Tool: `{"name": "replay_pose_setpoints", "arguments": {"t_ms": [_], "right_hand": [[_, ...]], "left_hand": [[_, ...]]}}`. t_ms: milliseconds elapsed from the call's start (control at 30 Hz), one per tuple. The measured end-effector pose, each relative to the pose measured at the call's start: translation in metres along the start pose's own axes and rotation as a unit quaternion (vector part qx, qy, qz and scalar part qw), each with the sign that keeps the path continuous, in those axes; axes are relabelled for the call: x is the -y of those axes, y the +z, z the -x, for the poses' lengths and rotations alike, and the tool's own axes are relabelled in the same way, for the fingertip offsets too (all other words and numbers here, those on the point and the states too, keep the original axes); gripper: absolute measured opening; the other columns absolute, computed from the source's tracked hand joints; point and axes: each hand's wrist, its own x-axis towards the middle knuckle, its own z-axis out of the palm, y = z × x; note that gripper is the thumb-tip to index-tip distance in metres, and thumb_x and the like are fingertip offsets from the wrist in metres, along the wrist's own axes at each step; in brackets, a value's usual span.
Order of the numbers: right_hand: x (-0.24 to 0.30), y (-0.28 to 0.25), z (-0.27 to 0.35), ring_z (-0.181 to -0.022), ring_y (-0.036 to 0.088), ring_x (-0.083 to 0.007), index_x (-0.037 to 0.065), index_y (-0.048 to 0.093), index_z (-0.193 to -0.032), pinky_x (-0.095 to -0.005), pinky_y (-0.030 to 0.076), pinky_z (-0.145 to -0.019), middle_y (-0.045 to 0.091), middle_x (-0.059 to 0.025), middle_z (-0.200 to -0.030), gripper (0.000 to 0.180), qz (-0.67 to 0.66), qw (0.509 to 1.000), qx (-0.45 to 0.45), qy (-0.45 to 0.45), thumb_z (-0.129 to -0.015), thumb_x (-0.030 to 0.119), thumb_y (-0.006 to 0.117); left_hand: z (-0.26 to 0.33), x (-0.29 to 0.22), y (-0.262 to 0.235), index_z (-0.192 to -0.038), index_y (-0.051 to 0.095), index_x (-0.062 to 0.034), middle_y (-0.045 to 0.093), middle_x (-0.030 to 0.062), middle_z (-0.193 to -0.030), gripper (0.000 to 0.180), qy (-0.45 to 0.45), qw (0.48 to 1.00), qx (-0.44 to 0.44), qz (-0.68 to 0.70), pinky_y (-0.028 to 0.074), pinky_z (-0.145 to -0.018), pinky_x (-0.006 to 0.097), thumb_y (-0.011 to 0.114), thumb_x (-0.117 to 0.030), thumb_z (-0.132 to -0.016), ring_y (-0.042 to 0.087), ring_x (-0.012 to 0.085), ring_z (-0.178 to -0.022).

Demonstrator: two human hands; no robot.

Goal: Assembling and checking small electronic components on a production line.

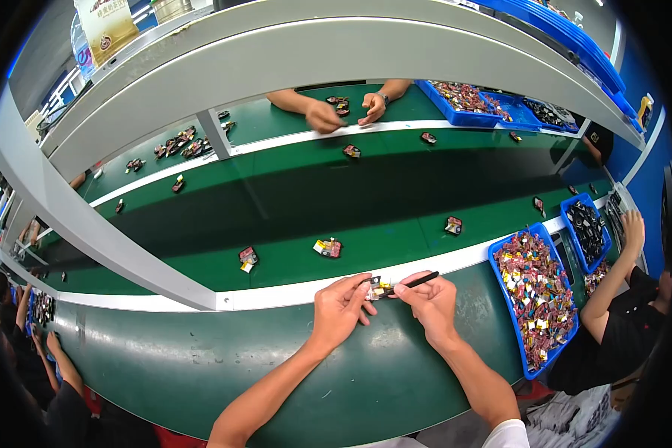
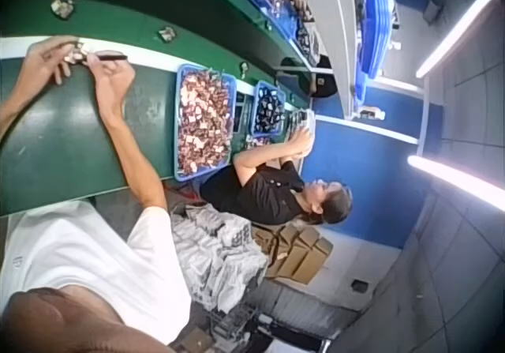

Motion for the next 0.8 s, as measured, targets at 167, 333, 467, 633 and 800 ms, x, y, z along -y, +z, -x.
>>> {"name": "replay_pose_setpoints", "arguments": {"t_ms": [167, 333, 467, 633, 800], "right_hand": [[-0.002, -0.009, 0.000, -0.052, 0.051, -0.0016, 0.001, 0.065, -0.094, -0.0181, 0.029, -0.043, 0.075, -0.0127, -0.082, 0.012, 0.010, 1.000, 0.009, -0.008, -0.088, 0.006, 0.074], [-0.004, -0.016, 0.004, -0.086, 0.073, -0.0175, -0.007, 0.064, -0.097, -0.0238, 0.057, -0.074, 0.072, -0.0147, -0.091, 0.011, 0.017, 1.000, 0.007, -0.020, -0.088, -0.008, 0.070], [-0.008, -0.019, 0.006, -0.086, 0.073, -0.0163, -0.007, 0.063, -0.098, -0.0216, 0.055, -0.071, 0.072, -0.0140, -0.090, 0.012, 0.012, 0.998, 0.011, -0.054, -0.088, -0.009, 0.070], [-0.015, -0.023, 0.007, -0.059, 0.053, 0.0006, -0.004, 0.066, -0.096, -0.0158, 0.035, -0.050, 0.068, -0.0029, -0.078, 0.012, 0.047, 0.990, -0.009, -0.129, -0.087, -0.007, 0.074], [-0.014, -0.026, 0.007, -0.053, 0.040, 0.0029, -0.002, 0.068, -0.093, -0.0170, 0.027, -0.047, 0.065, 0.0018, -0.072, 0.011, 0.087, 0.982, -0.018, -0.170, -0.085, -0.005, 0.076]], "left_hand": [[0.001, 0.005, 0.011, -0.120, 0.065, 0.0099, 0.072, 0.0164, -0.088, 0.027, -0.029, 0.999, -0.009, 0.019, 0.056, -0.047, 0.026, 0.060, -0.007, -0.100, 0.070, 0.0164, -0.063], [0.002, 0.010, 0.013, -0.123, 0.063, 0.0110, 0.071, 0.0168, -0.093, 0.030, -0.065, 0.997, 0.001, 0.047, 0.058, -0.050, 0.027, 0.058, -0.009, -0.101, 0.071, 0.0183, -0.067], [0.000, 0.014, 0.009, -0.124, 0.062, 0.0099, 0.070, 0.0173, -0.098, 0.032, -0.079, 0.991, 0.038, 0.097, 0.058, -0.051, 0.028, 0.057, -0.013, -0.103, 0.071, 0.0201, -0.070], [-0.002, 0.013, 0.013, -0.125, 0.061, 0.0094, 0.069, 0.0187, -0.101, 0.034, -0.081, 0.987, 0.059, 0.126, 0.059, -0.051, 0.029, 0.057, -0.016, -0.103, 0.071, 0.0222, -0.070], [-0.003, 0.014, 0.019, -0.125, 0.061, 0.0097, 0.069, 0.0190, -0.102, 0.034, -0.078, 0.987, 0.055, 0.129, 0.058, -0.051, 0.029, 0.057, -0.015, -0.103, 0.071, 0.0220, -0.069]]}}
